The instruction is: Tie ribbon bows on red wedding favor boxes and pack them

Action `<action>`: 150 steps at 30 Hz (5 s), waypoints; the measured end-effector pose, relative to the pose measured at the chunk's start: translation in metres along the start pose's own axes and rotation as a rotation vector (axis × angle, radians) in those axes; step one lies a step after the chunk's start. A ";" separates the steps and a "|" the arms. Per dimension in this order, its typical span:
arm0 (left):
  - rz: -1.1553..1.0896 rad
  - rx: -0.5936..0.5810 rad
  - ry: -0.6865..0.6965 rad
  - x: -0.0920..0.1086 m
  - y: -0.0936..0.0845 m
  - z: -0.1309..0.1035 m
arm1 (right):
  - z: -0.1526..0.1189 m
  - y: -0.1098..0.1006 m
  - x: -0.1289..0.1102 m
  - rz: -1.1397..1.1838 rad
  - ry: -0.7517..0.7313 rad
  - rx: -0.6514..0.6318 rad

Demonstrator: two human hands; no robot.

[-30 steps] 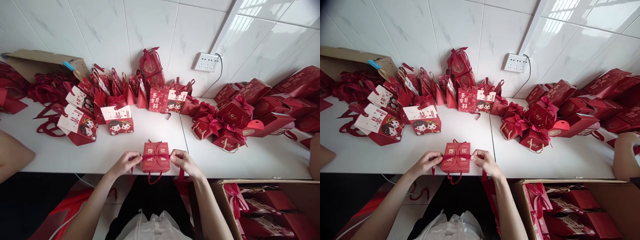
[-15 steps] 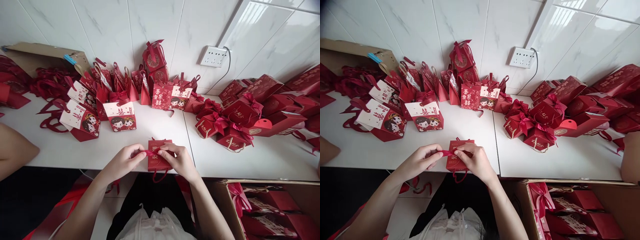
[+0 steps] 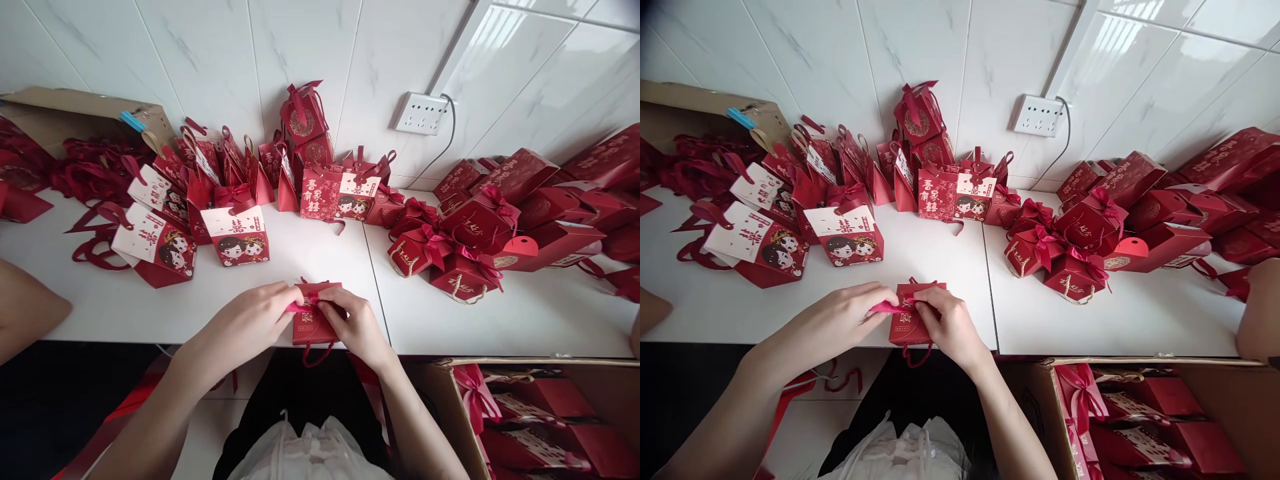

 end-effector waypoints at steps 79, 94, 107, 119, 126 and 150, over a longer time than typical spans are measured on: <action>-0.799 0.146 0.031 -0.018 0.061 0.035 | -0.003 -0.020 0.002 -0.140 0.001 0.047; -0.733 0.211 -0.050 -0.020 0.053 0.035 | -0.022 -0.019 -0.022 -0.597 -0.310 0.166; -0.012 0.476 0.009 0.015 0.029 0.002 | -0.031 -0.027 -0.023 -0.723 -0.369 0.107; -0.055 0.577 0.121 0.012 0.041 -0.005 | -0.041 -0.023 -0.019 -0.663 -0.341 0.069; -0.086 0.557 0.036 -0.004 0.044 -0.003 | -0.046 -0.029 -0.009 -0.607 -0.343 0.101; -0.379 0.488 -0.151 -0.020 0.054 0.000 | -0.035 -0.016 0.029 -0.045 0.448 0.133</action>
Point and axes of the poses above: each hand's wrist, its own z-axis towards the middle knuckle, its own y-axis out of the palm, x = y × z, the point moved 6 cm from there along z, towards the middle knuckle
